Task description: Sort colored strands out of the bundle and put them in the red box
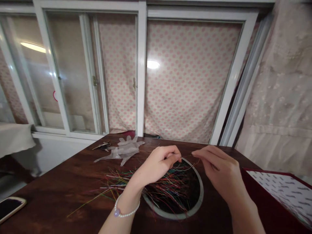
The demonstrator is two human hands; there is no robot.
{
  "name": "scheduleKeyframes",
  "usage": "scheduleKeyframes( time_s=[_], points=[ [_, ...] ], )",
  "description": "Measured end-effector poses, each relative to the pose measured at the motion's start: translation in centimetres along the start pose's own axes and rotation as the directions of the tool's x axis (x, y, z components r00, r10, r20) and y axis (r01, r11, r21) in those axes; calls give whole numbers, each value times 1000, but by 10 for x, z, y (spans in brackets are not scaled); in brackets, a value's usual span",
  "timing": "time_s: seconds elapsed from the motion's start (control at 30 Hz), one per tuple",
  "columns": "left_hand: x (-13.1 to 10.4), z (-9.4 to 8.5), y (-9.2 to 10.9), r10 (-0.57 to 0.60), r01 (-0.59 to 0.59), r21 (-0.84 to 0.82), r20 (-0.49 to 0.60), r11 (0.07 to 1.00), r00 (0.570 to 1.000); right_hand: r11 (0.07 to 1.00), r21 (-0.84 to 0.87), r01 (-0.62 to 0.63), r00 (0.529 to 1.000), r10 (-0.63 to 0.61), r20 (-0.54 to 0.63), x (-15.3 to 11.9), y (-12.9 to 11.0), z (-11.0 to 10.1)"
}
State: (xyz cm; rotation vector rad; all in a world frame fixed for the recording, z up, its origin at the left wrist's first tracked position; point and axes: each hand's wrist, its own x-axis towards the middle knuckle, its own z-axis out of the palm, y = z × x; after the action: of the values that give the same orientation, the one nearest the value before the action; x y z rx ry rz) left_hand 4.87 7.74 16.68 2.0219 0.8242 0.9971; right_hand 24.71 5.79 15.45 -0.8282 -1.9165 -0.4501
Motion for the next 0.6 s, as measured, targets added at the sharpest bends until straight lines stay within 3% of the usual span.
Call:
scheduleKeyframes(
  time_s=[0.1,0.17,0.2,0.27,0.3,0.33,0.4,0.6],
  points=[
    [2,0,-4,-15,40,-166,149,985,989,999,32,-20,988,25,-151,2,-3,1],
    [5,3,-5,13,30,-300,141,954,990,962,216,-165,958,208,-196,4,-8,5],
    [7,5,-5,28,4,-370,82,929,996,896,364,-255,929,331,-164,4,-10,8],
    [10,11,-5,52,-109,-507,-126,855,991,651,631,-421,859,509,49,4,-17,17],
    [12,14,-5,53,-184,-563,-240,806,969,517,700,-494,829,522,199,4,-21,22],
    [13,17,-4,45,-256,-608,-339,752,940,409,721,-560,800,493,341,3,-25,28],
    [15,21,-3,8,-358,-685,-457,635,889,294,682,-670,735,396,551,2,-34,42],
    [11,18,1,-85,-437,-836,-488,332,868,36,683,-729,639,392,662,3,-56,69]
  ],
)
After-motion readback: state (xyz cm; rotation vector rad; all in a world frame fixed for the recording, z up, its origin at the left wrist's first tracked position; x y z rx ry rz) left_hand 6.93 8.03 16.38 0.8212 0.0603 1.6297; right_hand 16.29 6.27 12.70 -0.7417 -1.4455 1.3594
